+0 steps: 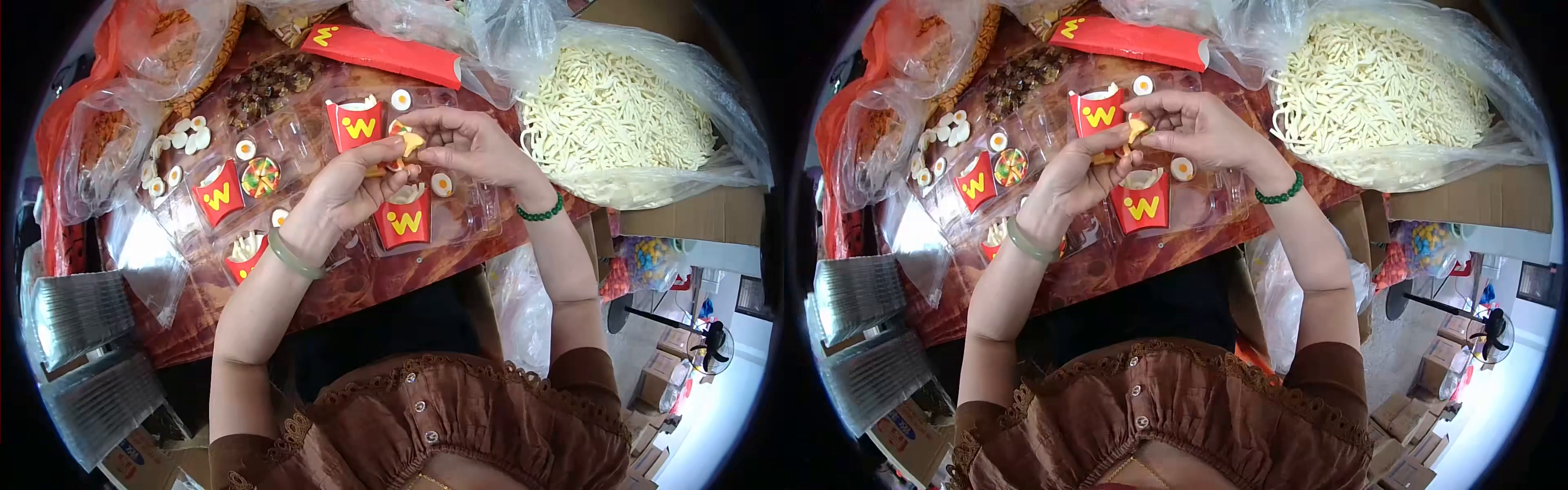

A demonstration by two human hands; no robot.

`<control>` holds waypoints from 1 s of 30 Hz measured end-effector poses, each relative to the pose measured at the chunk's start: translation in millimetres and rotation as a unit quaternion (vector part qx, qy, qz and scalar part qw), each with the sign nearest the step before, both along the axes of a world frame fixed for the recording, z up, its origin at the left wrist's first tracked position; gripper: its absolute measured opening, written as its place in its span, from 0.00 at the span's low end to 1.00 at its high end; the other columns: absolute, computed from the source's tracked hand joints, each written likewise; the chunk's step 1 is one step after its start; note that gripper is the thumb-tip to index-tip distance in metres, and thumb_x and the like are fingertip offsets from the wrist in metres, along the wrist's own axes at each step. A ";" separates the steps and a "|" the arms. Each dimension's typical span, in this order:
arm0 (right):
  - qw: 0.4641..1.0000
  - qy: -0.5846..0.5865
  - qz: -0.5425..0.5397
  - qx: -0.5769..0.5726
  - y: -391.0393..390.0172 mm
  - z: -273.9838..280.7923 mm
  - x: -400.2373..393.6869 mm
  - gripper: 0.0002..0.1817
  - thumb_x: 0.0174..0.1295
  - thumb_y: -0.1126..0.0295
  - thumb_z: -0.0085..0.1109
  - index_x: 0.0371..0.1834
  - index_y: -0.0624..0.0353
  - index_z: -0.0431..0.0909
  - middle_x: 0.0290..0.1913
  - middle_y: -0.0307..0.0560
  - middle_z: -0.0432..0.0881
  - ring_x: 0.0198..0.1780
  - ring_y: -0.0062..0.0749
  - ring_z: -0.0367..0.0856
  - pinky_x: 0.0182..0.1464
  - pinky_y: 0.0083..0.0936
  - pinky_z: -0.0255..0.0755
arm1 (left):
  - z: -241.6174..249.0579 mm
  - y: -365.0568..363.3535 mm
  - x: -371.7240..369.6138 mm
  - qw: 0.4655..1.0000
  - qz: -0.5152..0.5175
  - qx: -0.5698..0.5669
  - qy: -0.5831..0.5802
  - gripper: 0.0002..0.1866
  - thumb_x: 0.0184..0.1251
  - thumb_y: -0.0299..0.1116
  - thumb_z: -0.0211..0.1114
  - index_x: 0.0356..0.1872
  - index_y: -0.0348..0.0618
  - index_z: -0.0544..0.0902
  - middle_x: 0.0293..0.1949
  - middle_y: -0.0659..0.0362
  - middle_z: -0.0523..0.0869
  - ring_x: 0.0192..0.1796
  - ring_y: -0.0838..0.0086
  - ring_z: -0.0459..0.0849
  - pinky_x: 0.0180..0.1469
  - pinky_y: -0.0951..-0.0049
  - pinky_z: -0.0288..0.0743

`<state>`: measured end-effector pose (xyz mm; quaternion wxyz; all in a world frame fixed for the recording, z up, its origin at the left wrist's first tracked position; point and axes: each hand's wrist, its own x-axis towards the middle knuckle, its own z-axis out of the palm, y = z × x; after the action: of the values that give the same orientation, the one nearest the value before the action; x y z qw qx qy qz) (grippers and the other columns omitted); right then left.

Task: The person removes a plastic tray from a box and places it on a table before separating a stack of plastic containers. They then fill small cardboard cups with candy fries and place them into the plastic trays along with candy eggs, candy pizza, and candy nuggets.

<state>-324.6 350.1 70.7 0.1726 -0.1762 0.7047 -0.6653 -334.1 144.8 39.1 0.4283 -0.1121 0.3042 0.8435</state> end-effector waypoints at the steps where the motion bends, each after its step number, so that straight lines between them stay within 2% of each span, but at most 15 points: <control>1: 1.000 -0.004 0.021 0.001 3.4 0.0 -1.6 0.14 0.63 0.76 0.59 0.51 0.68 0.76 0.44 0.42 0.81 0.47 0.18 0.78 0.47 0.16 0.75 | -1.3 -1.1 -1.7 0.999 -0.017 0.026 -0.032 0.11 0.68 0.26 0.57 0.48 0.31 0.76 0.41 0.52 0.82 0.39 0.68 0.85 0.39 0.81 0.84; 3: 0.999 -0.008 0.041 0.002 10.0 -3.5 -7.5 0.14 0.63 0.77 0.59 0.51 0.68 0.76 0.44 0.41 0.81 0.47 0.17 0.78 0.47 0.16 0.74 | -0.8 -2.2 -2.4 0.997 -0.038 0.052 -0.051 0.11 0.69 0.27 0.57 0.48 0.31 0.76 0.41 0.52 0.82 0.38 0.68 0.85 0.39 0.81 0.85; 5: 0.977 0.187 0.054 0.088 14.1 -10.1 -15.0 0.12 0.62 0.78 0.59 0.49 0.66 0.76 0.43 0.40 0.80 0.45 0.16 0.78 0.46 0.16 0.74 | 1.3 -2.3 -2.2 0.993 -0.058 0.079 -0.070 0.11 0.69 0.27 0.56 0.48 0.31 0.76 0.40 0.52 0.82 0.38 0.67 0.85 0.38 0.81 0.85; 6: 0.977 0.187 0.053 0.087 14.8 -11.5 -14.2 0.12 0.62 0.78 0.59 0.49 0.66 0.76 0.43 0.40 0.80 0.45 0.16 0.78 0.46 0.16 0.74 | 3.3 -2.2 -1.4 0.998 -0.023 0.032 -0.038 0.12 0.70 0.28 0.56 0.48 0.30 0.76 0.40 0.51 0.82 0.39 0.66 0.85 0.39 0.81 0.84; 8: 0.994 0.015 -0.100 0.043 14.8 -12.4 -12.8 0.09 0.61 0.77 0.61 0.44 0.65 0.78 0.42 0.40 0.80 0.42 0.16 0.78 0.44 0.14 0.74 | 3.8 -2.6 -1.0 1.000 0.011 -0.014 -0.006 0.12 0.70 0.28 0.55 0.48 0.30 0.76 0.40 0.50 0.82 0.40 0.66 0.85 0.40 0.80 0.84; 10: 0.984 0.074 -0.143 0.076 14.2 -24.3 -15.3 0.07 0.60 0.76 0.62 0.40 0.65 0.78 0.38 0.39 0.81 0.38 0.15 0.78 0.39 0.12 0.72 | 3.0 -5.1 -2.4 0.996 0.059 -0.065 0.035 0.16 0.70 0.28 0.55 0.53 0.26 0.73 0.44 0.45 0.81 0.44 0.62 0.85 0.41 0.80 0.85; 12: 0.938 0.081 -0.180 0.284 11.5 -29.3 -14.4 0.08 0.59 0.73 0.64 0.39 0.65 0.79 0.33 0.38 0.82 0.35 0.14 0.78 0.36 0.13 0.72 | 2.2 -6.7 -5.9 0.996 0.054 -0.063 0.034 0.14 0.71 0.28 0.54 0.52 0.28 0.74 0.44 0.46 0.81 0.44 0.63 0.84 0.42 0.78 0.84; 16: 0.931 0.093 -0.193 0.296 -2.5 -37.8 -8.6 0.08 0.58 0.70 0.65 0.34 0.63 0.80 0.29 0.40 0.83 0.33 0.20 0.81 0.35 0.18 0.74 | 1.4 -5.0 -9.9 0.997 0.064 -0.047 -0.009 0.15 0.74 0.29 0.48 0.53 0.27 0.72 0.48 0.44 0.79 0.46 0.61 0.83 0.44 0.75 0.83; 18: 0.886 0.156 -0.206 0.385 -4.7 -43.3 -7.3 0.08 0.58 0.67 0.64 0.30 0.61 0.80 0.31 0.45 0.82 0.31 0.31 0.82 0.34 0.24 0.74 | 1.4 -5.0 -9.0 0.996 0.068 -0.049 -0.003 0.16 0.74 0.30 0.46 0.54 0.27 0.70 0.48 0.43 0.78 0.46 0.60 0.83 0.45 0.74 0.83; 19: 0.886 0.156 -0.205 0.385 -4.9 -44.2 -6.3 0.08 0.58 0.67 0.64 0.30 0.61 0.80 0.31 0.45 0.82 0.31 0.31 0.82 0.34 0.24 0.74 | 1.3 -5.4 -8.7 0.996 0.073 -0.050 0.003 0.17 0.75 0.30 0.44 0.55 0.26 0.69 0.49 0.41 0.77 0.47 0.59 0.83 0.46 0.72 0.83; 21: 0.794 0.276 -0.188 0.508 -3.3 -45.2 -3.9 0.08 0.58 0.65 0.63 0.30 0.59 0.81 0.33 0.47 0.80 0.31 0.38 0.81 0.32 0.28 0.73 | -3.4 -6.6 -9.8 0.997 0.069 -0.042 0.005 0.17 0.75 0.31 0.43 0.55 0.26 0.68 0.49 0.42 0.77 0.47 0.59 0.83 0.47 0.72 0.83; 24: 0.786 0.321 -0.191 0.493 -0.8 -47.6 -4.2 0.08 0.58 0.65 0.64 0.32 0.58 0.82 0.33 0.43 0.78 0.29 0.31 0.80 0.29 0.25 0.71 | -10.4 -6.9 -11.6 0.998 0.058 -0.023 0.006 0.17 0.76 0.32 0.41 0.55 0.27 0.68 0.49 0.43 0.77 0.48 0.59 0.83 0.49 0.71 0.82; 25: 0.785 0.321 -0.191 0.493 -1.0 -47.5 -5.3 0.08 0.58 0.65 0.64 0.32 0.58 0.82 0.33 0.43 0.78 0.29 0.31 0.80 0.29 0.25 0.71 | -11.6 -7.2 -12.1 0.999 0.052 -0.011 0.007 0.17 0.76 0.32 0.41 0.55 0.28 0.69 0.50 0.43 0.77 0.49 0.60 0.83 0.49 0.71 0.82; 27: 0.907 0.235 -0.202 0.286 -6.7 -40.0 -7.4 0.07 0.58 0.67 0.65 0.34 0.58 0.82 0.33 0.38 0.79 0.27 0.20 0.76 0.27 0.20 0.68 | -8.2 -4.9 -10.2 0.998 0.053 -0.009 0.020 0.17 0.77 0.32 0.41 0.55 0.29 0.69 0.50 0.45 0.77 0.49 0.61 0.83 0.49 0.71 0.82; 30: 0.944 0.154 -0.141 0.254 -20.6 -26.5 -1.7 0.07 0.57 0.69 0.66 0.35 0.60 0.82 0.35 0.34 0.79 0.28 0.12 0.72 0.28 0.16 0.67 | -10.4 5.4 -6.5 0.997 0.063 -0.011 0.030 0.17 0.77 0.33 0.42 0.56 0.30 0.69 0.51 0.47 0.78 0.50 0.62 0.82 0.51 0.72 0.82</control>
<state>-326.3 329.6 44.2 0.0060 -0.1256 0.8860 -0.4463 -340.6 150.2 28.7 0.3635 -0.1104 0.3182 0.8686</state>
